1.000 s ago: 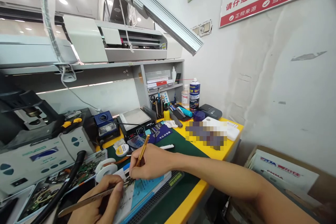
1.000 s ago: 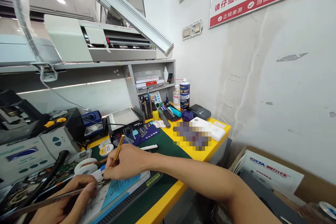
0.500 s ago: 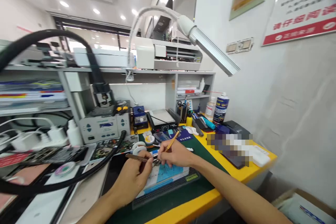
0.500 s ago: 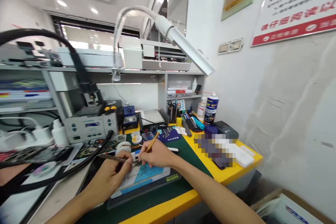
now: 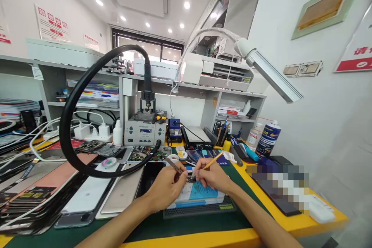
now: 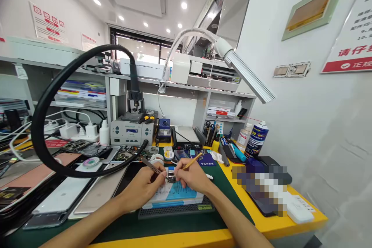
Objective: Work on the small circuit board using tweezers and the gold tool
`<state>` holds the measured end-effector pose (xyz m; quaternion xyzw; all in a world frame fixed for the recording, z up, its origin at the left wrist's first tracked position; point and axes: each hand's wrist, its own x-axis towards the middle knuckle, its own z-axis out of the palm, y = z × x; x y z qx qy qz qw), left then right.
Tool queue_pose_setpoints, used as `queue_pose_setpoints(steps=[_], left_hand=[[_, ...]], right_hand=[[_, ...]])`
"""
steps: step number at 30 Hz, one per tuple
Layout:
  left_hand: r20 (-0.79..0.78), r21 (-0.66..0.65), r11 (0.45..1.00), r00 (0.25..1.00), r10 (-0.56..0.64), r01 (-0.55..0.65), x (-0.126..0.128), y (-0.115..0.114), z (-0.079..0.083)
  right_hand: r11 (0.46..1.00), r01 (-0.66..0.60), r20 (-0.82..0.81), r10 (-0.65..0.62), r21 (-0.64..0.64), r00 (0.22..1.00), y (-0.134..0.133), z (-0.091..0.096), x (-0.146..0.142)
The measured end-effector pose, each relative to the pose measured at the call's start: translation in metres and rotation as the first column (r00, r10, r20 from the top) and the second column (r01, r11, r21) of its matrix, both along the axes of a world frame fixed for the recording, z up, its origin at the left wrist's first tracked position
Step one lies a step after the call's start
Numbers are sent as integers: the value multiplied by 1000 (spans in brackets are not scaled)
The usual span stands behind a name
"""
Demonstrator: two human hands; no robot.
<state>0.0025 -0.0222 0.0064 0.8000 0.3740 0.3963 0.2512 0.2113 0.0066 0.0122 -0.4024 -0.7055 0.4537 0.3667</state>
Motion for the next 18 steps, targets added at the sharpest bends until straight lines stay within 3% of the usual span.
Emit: queue_pose_setpoints(steps=[18], left_hand=[[-24, 2, 1000, 999, -24, 24, 1, 5, -8]], right_hand=[[998, -21, 22, 20, 51, 1000, 3, -6, 1]])
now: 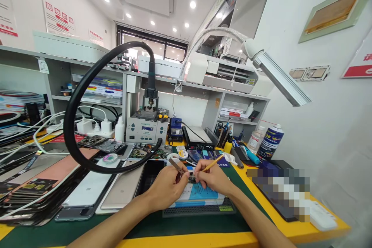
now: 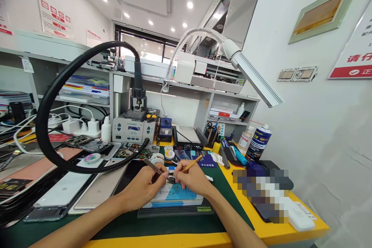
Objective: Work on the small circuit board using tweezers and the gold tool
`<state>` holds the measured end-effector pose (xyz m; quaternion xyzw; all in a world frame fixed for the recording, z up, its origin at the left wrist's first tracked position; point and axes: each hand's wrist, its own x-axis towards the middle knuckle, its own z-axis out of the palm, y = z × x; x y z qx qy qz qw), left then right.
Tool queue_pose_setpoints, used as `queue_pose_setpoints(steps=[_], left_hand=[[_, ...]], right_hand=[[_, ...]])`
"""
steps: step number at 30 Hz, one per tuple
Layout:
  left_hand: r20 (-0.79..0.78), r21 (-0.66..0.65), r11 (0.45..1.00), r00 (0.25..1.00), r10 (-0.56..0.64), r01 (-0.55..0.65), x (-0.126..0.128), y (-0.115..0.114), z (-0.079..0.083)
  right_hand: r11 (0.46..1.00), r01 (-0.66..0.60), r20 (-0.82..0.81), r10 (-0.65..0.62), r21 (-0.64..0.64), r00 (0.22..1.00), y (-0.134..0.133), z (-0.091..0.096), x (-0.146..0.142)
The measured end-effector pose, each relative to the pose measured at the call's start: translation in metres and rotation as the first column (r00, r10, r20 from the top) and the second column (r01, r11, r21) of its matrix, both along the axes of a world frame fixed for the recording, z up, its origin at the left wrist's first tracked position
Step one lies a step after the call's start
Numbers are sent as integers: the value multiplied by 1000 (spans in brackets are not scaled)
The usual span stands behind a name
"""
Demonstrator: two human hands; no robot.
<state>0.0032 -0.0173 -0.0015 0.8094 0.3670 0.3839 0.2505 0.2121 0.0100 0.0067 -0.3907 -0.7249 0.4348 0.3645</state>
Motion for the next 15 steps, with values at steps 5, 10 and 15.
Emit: queue_pose_setpoints(steps=[5, 10, 15], left_hand=[[-21, 32, 999, 1000, 3, -2, -1, 1, -1], [-39, 60, 998, 999, 6, -4, 0, 5, -6], [-47, 64, 998, 999, 9, -6, 1, 5, -6]], right_hand=[[1000, -4, 1, 4, 10, 1000, -2, 2, -2], [1000, 8, 7, -8, 16, 1000, -3, 1, -2], [1000, 17, 17, -18, 13, 1000, -2, 1, -1]])
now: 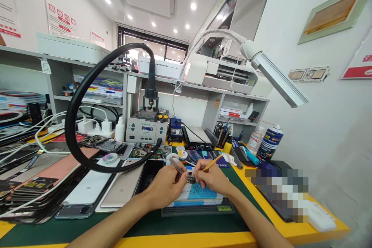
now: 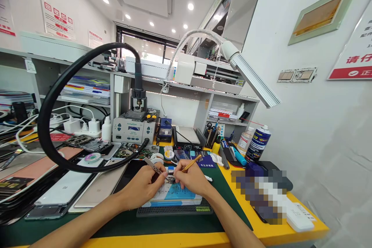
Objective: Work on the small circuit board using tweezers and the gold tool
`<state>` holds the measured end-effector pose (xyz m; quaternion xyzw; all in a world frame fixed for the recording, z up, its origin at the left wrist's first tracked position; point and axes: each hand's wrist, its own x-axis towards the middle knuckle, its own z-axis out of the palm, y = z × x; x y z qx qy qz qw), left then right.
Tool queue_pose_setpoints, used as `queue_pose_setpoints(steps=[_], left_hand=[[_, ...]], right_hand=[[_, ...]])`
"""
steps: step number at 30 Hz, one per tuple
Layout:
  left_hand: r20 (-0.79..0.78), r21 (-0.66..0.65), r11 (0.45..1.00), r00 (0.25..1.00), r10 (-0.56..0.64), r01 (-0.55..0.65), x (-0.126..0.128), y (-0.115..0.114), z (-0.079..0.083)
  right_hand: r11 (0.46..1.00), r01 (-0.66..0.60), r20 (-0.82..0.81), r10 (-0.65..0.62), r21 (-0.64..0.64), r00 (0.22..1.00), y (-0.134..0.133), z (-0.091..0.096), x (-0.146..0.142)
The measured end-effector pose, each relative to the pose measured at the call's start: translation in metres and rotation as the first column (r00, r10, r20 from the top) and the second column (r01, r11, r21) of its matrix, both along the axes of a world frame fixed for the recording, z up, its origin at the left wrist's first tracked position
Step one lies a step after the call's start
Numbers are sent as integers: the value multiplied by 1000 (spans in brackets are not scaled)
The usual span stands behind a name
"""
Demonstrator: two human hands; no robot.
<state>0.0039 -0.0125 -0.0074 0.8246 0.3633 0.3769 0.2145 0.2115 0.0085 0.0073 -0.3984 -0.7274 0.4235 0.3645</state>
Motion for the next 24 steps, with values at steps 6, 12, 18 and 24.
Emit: queue_pose_setpoints(steps=[6, 12, 18, 24], left_hand=[[-23, -15, 1000, 1000, 3, -4, -1, -2, 2], [-31, -19, 1000, 999, 13, -13, 0, -3, 4], [-38, -10, 1000, 999, 20, -20, 0, -4, 4], [-40, 0, 1000, 999, 10, -10, -1, -5, 6]], right_hand=[[1000, 5, 25, -5, 11, 1000, 0, 2, 1], [1000, 3, 41, -4, 12, 999, -1, 4, 1], [1000, 9, 51, -10, 20, 999, -2, 5, 1], [1000, 24, 63, -24, 9, 998, -3, 5, 2]])
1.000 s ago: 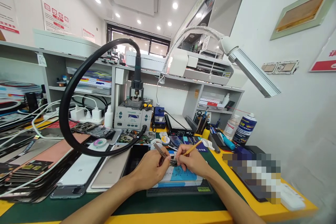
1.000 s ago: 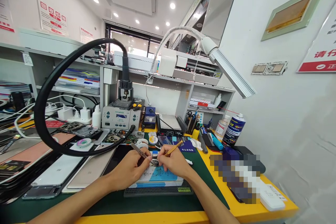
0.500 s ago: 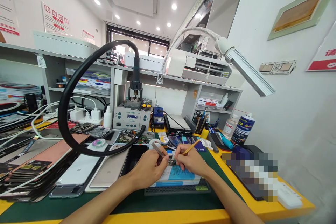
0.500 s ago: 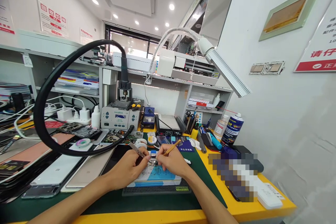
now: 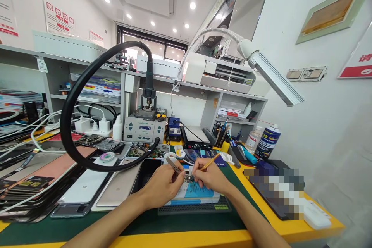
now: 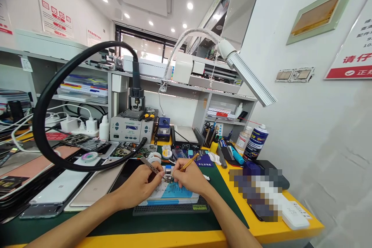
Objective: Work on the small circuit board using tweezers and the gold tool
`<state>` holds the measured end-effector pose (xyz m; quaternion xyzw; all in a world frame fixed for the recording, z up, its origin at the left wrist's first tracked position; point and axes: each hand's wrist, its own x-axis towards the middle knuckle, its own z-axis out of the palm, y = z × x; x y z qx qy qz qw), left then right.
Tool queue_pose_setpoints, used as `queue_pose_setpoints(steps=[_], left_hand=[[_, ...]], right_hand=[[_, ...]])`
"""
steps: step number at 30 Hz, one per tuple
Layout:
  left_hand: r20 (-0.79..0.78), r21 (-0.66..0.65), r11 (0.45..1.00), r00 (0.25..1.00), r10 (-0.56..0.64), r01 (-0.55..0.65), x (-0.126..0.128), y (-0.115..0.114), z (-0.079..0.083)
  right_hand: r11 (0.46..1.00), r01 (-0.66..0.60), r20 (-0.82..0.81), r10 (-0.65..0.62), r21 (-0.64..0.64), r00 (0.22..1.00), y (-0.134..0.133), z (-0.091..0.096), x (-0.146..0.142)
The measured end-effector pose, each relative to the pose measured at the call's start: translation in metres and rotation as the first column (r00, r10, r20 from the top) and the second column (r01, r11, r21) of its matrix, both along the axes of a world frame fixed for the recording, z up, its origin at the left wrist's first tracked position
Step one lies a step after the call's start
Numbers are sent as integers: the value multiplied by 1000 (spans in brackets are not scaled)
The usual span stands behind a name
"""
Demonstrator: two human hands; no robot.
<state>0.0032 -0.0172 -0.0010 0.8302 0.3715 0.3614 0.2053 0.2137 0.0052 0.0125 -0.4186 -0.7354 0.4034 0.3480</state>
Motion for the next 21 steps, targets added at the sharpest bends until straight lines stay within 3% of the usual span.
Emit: queue_pose_setpoints(steps=[21], left_hand=[[-11, 3, 1000, 1000, 4, -4, -2, -2, 2]], right_hand=[[999, 23, 29, -22, -22, 999, -1, 2, 0]])
